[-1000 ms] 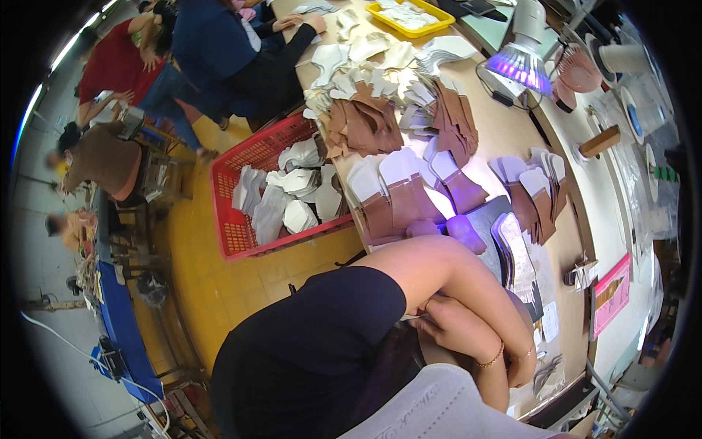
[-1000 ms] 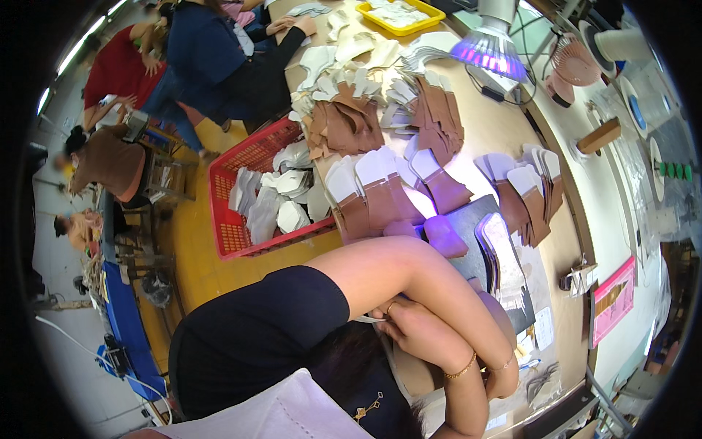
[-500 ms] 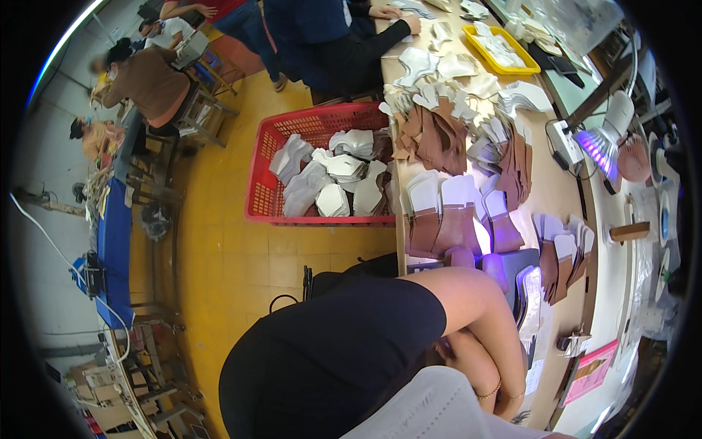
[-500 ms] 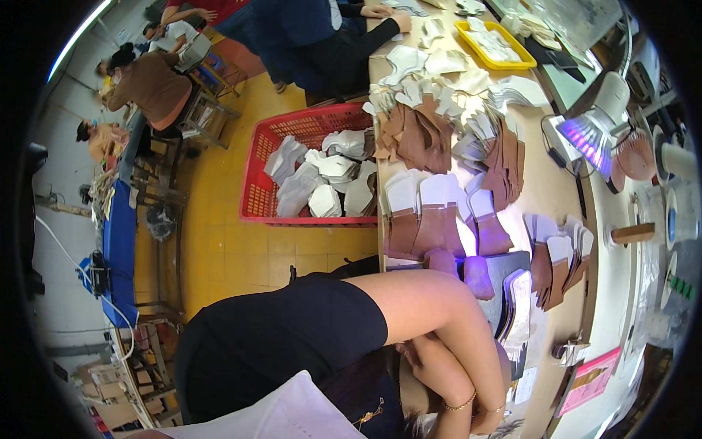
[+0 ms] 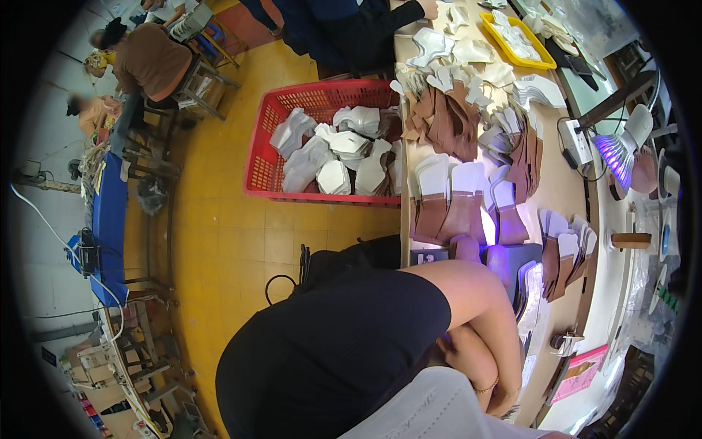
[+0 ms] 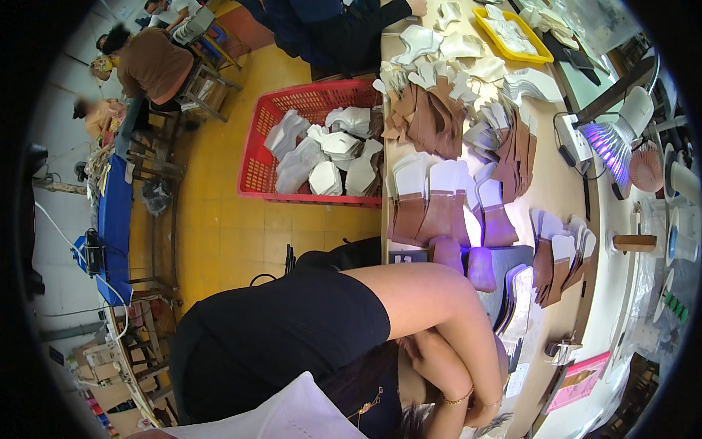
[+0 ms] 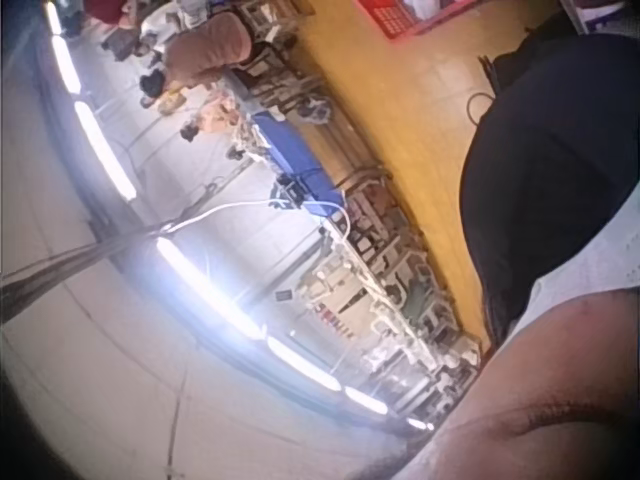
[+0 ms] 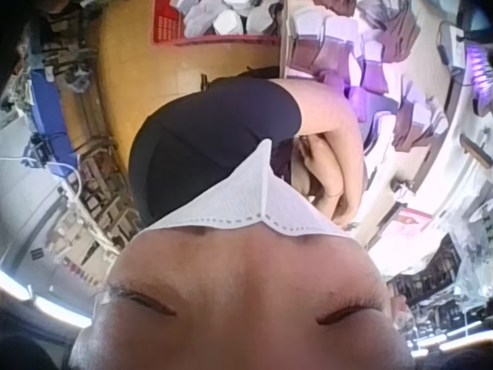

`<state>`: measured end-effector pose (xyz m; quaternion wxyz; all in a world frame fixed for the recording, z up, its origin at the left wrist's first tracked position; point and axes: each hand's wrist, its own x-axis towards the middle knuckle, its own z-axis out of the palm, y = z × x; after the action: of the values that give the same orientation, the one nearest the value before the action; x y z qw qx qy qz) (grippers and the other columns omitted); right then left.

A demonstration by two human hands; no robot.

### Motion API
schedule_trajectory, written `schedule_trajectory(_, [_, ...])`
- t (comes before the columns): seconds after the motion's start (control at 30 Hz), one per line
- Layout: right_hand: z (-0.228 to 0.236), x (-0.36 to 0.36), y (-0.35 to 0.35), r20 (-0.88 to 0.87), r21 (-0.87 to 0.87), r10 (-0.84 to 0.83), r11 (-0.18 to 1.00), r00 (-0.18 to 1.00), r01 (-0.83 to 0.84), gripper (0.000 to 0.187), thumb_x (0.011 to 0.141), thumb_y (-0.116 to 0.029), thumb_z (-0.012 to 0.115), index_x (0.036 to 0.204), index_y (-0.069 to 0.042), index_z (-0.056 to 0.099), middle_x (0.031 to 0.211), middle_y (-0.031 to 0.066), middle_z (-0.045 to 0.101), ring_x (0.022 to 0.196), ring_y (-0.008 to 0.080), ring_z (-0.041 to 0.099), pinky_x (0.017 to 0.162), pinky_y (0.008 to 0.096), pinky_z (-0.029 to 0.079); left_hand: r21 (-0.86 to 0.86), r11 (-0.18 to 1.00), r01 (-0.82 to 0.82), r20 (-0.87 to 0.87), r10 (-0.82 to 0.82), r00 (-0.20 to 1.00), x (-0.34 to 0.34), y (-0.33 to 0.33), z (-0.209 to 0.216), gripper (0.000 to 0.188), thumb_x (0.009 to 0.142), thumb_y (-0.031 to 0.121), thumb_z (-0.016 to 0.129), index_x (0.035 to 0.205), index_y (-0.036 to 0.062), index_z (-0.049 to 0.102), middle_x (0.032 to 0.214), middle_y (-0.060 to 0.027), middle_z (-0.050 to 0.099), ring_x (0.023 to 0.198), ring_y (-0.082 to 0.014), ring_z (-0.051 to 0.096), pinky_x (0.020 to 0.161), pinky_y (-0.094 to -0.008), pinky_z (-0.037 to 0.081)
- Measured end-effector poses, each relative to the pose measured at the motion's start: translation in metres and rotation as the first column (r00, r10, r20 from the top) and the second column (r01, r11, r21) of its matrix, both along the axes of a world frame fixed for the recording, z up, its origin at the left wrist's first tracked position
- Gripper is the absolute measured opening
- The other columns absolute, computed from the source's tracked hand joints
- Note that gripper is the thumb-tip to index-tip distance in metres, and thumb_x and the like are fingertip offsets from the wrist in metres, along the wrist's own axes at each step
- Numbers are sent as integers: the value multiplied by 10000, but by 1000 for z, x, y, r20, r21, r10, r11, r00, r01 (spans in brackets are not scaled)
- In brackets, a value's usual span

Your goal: The person repeatedly picks up a white mask blank and a brown fabric piece, aligns them, and presses them together by hand. The person places each assembled unit on the table and continues the same process with additional blanks and fabric pieces.

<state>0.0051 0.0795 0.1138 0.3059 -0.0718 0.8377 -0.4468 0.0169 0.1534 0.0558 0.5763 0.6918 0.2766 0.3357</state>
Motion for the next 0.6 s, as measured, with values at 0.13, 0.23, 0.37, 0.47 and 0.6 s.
schedule_trajectory(0.13, [0, 4, 0, -4, -9, -9, 1000, 1000, 9, 290, 874, -43, 551, 1158, -20, 605, 1122, 214, 639, 1090, 345, 584, 975, 389, 436, 2, 1000, 24, 15, -24, 1000, 12, -1, 2, 230, 806, 90, 570, 993, -36, 614, 829, -129, 676, 668, -192, 687, 574, -314, 531])
schedule_trajectory(0.23, [0, 5, 3, -11, -20, -10, 1000, 1000, 9, 299, 876, -40, 545, 1168, -17, 602, 1133, 219, 636, 1102, 348, 580, 984, 389, 432, 4, 999, 49, 39, -49, 998, 24, 1, 3, 228, 807, 91, 570, 992, -35, 615, 828, -128, 676, 667, -191, 687, 572, -313, 530])
schedule_trajectory(0.37, [1, 6, 4, -12, -30, -15, 999, 1000, 14, 310, 877, -36, 537, 1181, -14, 598, 1147, 226, 632, 1119, 351, 574, 995, 389, 426, 11, 997, 76, 26, -76, 997, 32, 3, 0, 224, 810, 93, 571, 989, -34, 615, 826, -127, 675, 665, -190, 687, 570, -313, 529])
schedule_trajectory(0.47, [3, 6, 4, -23, -42, -18, 999, 1000, 17, 319, 879, -33, 531, 1191, -11, 595, 1159, 231, 629, 1132, 353, 570, 1004, 389, 421, 8, 995, 100, -1, -100, 995, 36, 4, 0, 222, 811, 95, 571, 987, -33, 615, 824, -126, 675, 663, -190, 686, 568, -312, 528])
schedule_trajectory(0.6, [4, 7, 5, 225, -36, 20, 999, 974, -12, 328, 878, -25, 521, 1198, -8, 595, 1153, 231, 634, 1126, 357, 574, 1005, 394, 421, 11, 990, 140, -29, -140, 990, 43, 7, 0, 219, 814, 97, 572, 985, -32, 615, 822, -124, 674, 661, -189, 686, 566, -312, 527])
